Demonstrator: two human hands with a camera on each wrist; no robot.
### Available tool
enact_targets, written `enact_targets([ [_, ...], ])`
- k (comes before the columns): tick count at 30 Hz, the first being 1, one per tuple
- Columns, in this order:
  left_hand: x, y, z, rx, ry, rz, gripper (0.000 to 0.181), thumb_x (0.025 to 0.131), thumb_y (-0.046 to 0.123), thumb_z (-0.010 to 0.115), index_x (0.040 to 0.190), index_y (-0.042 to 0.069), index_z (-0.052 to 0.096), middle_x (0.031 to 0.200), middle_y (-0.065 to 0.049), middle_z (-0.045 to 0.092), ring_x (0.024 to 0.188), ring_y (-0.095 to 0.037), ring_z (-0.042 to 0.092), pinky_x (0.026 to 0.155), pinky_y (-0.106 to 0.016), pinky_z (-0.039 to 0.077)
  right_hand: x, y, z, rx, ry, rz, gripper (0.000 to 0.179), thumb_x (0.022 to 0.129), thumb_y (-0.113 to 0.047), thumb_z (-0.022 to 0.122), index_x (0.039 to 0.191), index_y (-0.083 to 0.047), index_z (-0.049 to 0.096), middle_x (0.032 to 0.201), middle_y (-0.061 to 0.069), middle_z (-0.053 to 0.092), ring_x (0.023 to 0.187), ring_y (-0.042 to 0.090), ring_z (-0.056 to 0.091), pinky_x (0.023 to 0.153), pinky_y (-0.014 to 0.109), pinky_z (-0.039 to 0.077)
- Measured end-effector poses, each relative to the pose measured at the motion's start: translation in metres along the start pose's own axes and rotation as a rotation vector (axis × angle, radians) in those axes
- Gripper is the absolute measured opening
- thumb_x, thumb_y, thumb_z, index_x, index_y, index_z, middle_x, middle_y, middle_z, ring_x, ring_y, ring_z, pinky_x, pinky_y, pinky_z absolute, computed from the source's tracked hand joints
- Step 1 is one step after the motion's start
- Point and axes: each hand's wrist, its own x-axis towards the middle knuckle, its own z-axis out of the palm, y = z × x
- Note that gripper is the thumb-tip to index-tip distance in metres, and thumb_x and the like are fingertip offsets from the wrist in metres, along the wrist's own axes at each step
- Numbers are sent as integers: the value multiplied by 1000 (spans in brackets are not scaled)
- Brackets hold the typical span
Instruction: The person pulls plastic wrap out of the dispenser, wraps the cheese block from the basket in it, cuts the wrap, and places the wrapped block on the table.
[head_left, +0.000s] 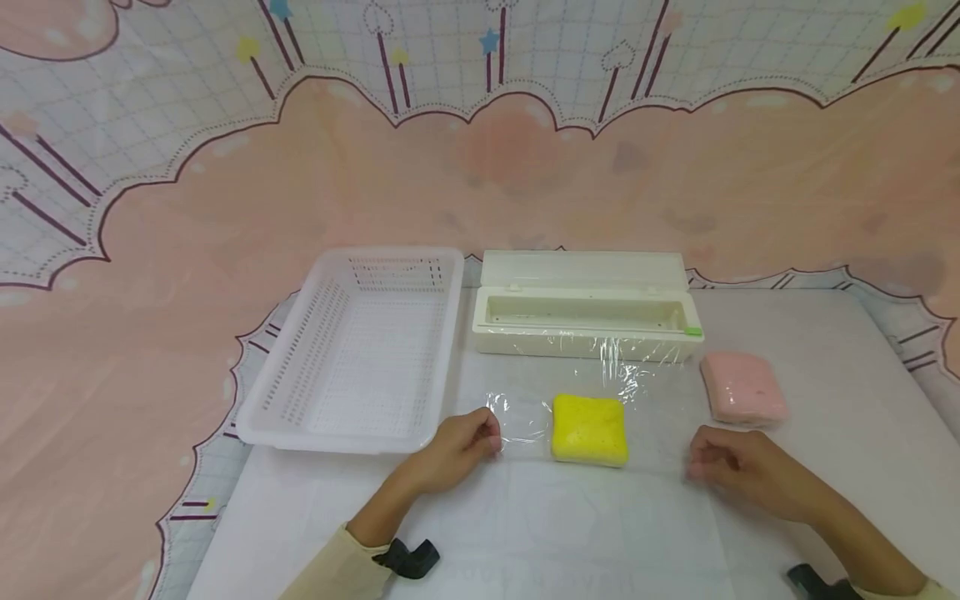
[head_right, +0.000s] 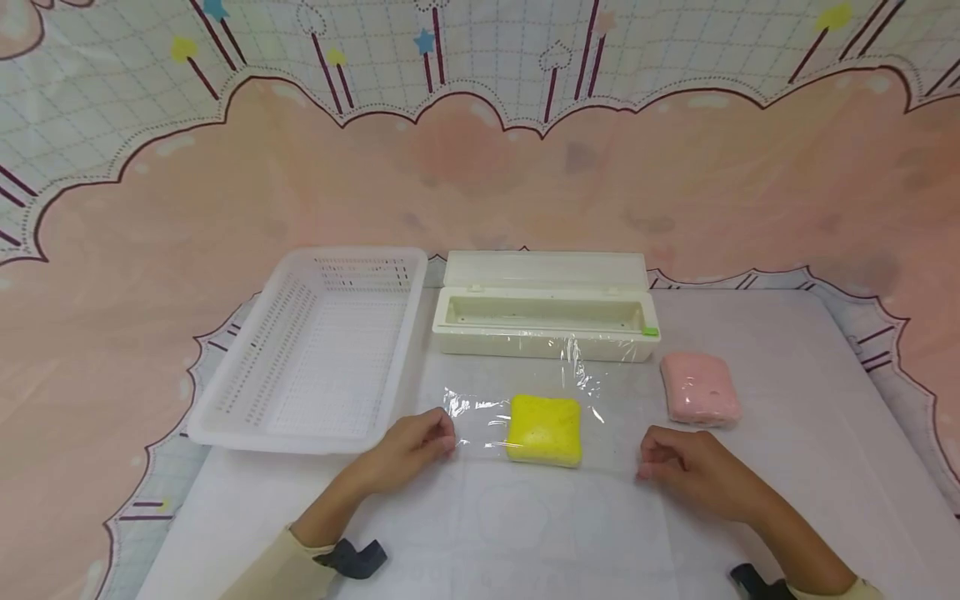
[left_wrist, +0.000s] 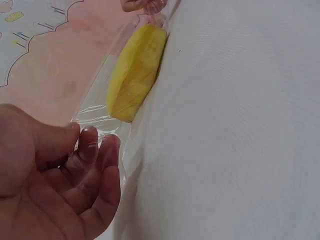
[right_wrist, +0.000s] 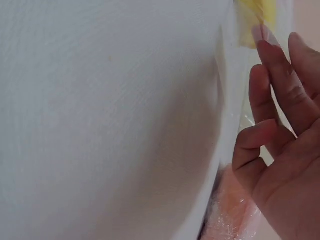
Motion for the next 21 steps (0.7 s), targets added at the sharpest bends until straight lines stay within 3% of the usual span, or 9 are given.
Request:
enact_targets([
  [4, 3, 0, 5, -11, 46, -70, 8, 99, 5, 60, 94, 10, 59, 78, -1, 68, 71, -8, 63, 69, -20, 47, 4, 3, 2, 11, -67, 59, 8, 100, -23, 66, 98, -22, 58, 91, -15, 72, 83, 2, 64, 73, 18, 49],
  [9, 10, -1, 12, 10, 117, -128, 8, 98, 3, 60, 91, 7, 60, 68, 0, 64, 61, -6, 60, 62, -20, 46, 12, 4, 5, -46, -80, 156, 8, 102, -25, 63, 97, -22, 57, 84, -17, 70, 78, 1, 61, 70, 20, 47],
  [13, 13, -1, 17, 118, 188, -147, 12, 92, -1, 63, 85, 8, 62, 65, 3, 60, 58, -3, 54, 58, -20, 44, 16, 1, 8, -67, -48, 188, 8, 100, -18, 64, 96, -19, 58, 78, -15, 68, 73, 1, 57, 66, 21, 45],
  [17, 14, 2, 20, 236, 246, -136, 15, 87, 0, 69, 80, 13, 66, 67, 7, 57, 63, -5, 48, 60, -20, 42, 16, 0, 8, -82, -31, 205, 10, 97, -24, 70, 96, -21, 61, 77, -13, 64, 71, 1, 53, 63, 21, 44],
  [21, 12, 5, 20, 169, 300, -173, 12, 84, 3, 78, 78, 11, 71, 70, 5, 60, 65, -5, 50, 61, -20, 44, 13, 8, 4, -72, -52, 215, 13, 95, -33, 71, 97, -24, 63, 85, -13, 67, 79, 0, 58, 70, 21, 49],
])
